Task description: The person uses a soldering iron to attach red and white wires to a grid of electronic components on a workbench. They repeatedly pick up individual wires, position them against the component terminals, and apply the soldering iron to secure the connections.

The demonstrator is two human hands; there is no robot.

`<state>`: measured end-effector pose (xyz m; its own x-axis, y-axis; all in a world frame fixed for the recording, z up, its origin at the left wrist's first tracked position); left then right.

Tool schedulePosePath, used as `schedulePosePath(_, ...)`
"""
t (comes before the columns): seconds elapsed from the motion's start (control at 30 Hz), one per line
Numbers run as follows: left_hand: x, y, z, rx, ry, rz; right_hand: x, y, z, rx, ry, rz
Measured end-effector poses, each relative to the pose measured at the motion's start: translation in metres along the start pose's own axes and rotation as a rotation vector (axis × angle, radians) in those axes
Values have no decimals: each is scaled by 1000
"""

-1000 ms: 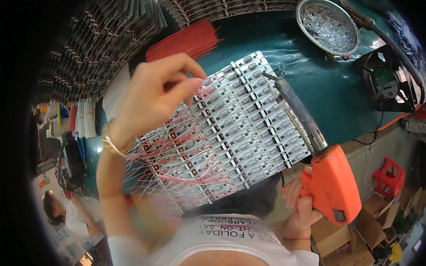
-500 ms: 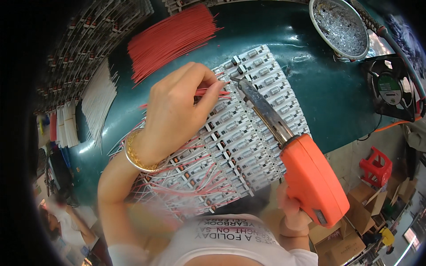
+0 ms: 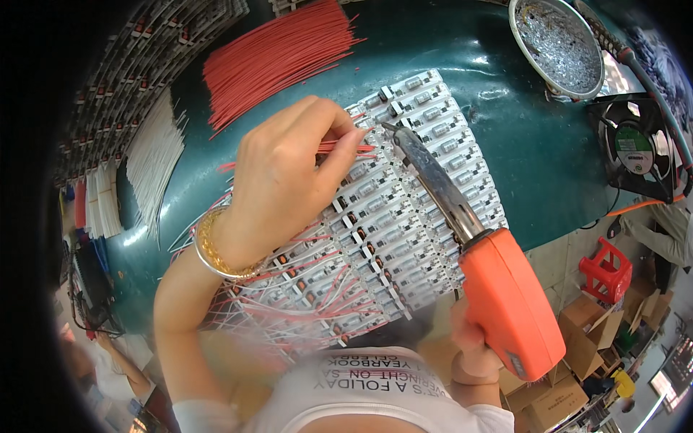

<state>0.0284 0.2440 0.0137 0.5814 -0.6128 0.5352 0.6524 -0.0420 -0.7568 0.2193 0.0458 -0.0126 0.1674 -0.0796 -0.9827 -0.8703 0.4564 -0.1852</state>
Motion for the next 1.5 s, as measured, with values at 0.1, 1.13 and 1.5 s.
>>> schedulePosePath(0.1, 0, 0, 1, 2, 2, -4, -10, 9, 7, -27, 13, 83)
schedulePosePath(1.13, 11, 2, -5, 35, 50, -11, 7, -9, -8, -11, -2, -14)
schedulePosePath(1.5, 11, 2, -6, 34, 34, -85, -7, 5, 0, -51, 15, 115)
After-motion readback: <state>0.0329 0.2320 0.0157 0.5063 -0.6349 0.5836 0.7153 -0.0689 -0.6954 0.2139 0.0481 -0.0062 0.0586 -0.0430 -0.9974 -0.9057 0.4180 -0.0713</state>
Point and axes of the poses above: each hand's wrist, its own z-axis towards the middle knuckle, its own y-axis out of the palm, x = y × z, the point moved 6 cm from there along z, towards the middle knuckle, and after that the axes turned 1 degree about y, right-handed, at the moved point
